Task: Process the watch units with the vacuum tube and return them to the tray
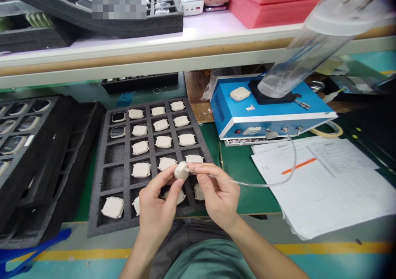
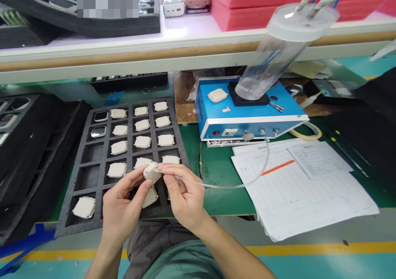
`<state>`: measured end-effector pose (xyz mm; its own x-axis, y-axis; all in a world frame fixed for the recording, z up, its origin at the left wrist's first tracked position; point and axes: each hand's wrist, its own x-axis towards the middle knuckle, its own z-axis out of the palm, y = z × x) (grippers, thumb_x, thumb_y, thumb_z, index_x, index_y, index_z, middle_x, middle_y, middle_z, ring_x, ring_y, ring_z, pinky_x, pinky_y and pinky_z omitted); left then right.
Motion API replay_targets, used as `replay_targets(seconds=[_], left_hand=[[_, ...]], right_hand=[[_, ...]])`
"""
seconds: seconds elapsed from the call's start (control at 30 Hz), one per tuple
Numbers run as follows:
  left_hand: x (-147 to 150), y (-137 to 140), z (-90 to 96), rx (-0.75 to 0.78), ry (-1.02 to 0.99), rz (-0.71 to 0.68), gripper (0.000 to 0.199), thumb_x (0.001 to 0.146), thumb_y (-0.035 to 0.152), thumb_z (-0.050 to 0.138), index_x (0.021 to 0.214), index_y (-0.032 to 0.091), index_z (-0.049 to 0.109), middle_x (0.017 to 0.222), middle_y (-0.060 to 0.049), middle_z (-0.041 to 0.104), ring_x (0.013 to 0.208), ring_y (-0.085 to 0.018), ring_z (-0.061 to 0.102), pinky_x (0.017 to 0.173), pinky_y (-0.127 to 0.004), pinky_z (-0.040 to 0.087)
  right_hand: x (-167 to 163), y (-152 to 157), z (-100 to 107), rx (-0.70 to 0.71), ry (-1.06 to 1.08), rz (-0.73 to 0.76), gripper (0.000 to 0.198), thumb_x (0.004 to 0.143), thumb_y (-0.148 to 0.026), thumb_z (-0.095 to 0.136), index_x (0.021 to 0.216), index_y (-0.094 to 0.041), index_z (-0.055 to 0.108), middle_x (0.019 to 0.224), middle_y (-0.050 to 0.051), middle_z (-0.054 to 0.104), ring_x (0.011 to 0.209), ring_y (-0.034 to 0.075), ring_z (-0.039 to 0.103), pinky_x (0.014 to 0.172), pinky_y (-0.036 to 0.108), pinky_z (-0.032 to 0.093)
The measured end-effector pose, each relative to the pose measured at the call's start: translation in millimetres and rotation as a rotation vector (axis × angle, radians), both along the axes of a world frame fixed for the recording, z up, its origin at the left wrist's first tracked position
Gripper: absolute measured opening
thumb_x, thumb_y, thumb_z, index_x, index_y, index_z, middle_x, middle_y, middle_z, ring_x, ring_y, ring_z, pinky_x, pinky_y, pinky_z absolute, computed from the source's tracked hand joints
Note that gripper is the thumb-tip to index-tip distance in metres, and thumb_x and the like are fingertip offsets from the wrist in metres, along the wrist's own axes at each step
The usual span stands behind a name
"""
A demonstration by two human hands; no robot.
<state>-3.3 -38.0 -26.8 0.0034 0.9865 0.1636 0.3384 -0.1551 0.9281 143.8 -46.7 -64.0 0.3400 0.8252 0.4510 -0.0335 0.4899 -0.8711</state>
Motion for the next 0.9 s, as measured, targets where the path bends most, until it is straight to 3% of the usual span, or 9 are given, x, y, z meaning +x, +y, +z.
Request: replay_targets(seconds=[0.9], left_hand=[[-0.4, 0.3, 1.5, -0.005, 0.048, -0.002, 0.027, 0.093, 0.029, 0.077, 0.119, 0.024, 0.083, 0.114, -0.004, 0.084, 0.096, -0.021, 0.081, 0.087, -0.027, 0.064]], right_hand=[[1.4, 2.4, 3.5, 0.004, -0.047, -0.028, 0.021, 0.101, -0.014, 0.064, 0.106, -0.026, 0.080, 0.104, 0.005, 0.083, 0.099, 0.021, 0.080, 0.089, 0.035, 0.068]])
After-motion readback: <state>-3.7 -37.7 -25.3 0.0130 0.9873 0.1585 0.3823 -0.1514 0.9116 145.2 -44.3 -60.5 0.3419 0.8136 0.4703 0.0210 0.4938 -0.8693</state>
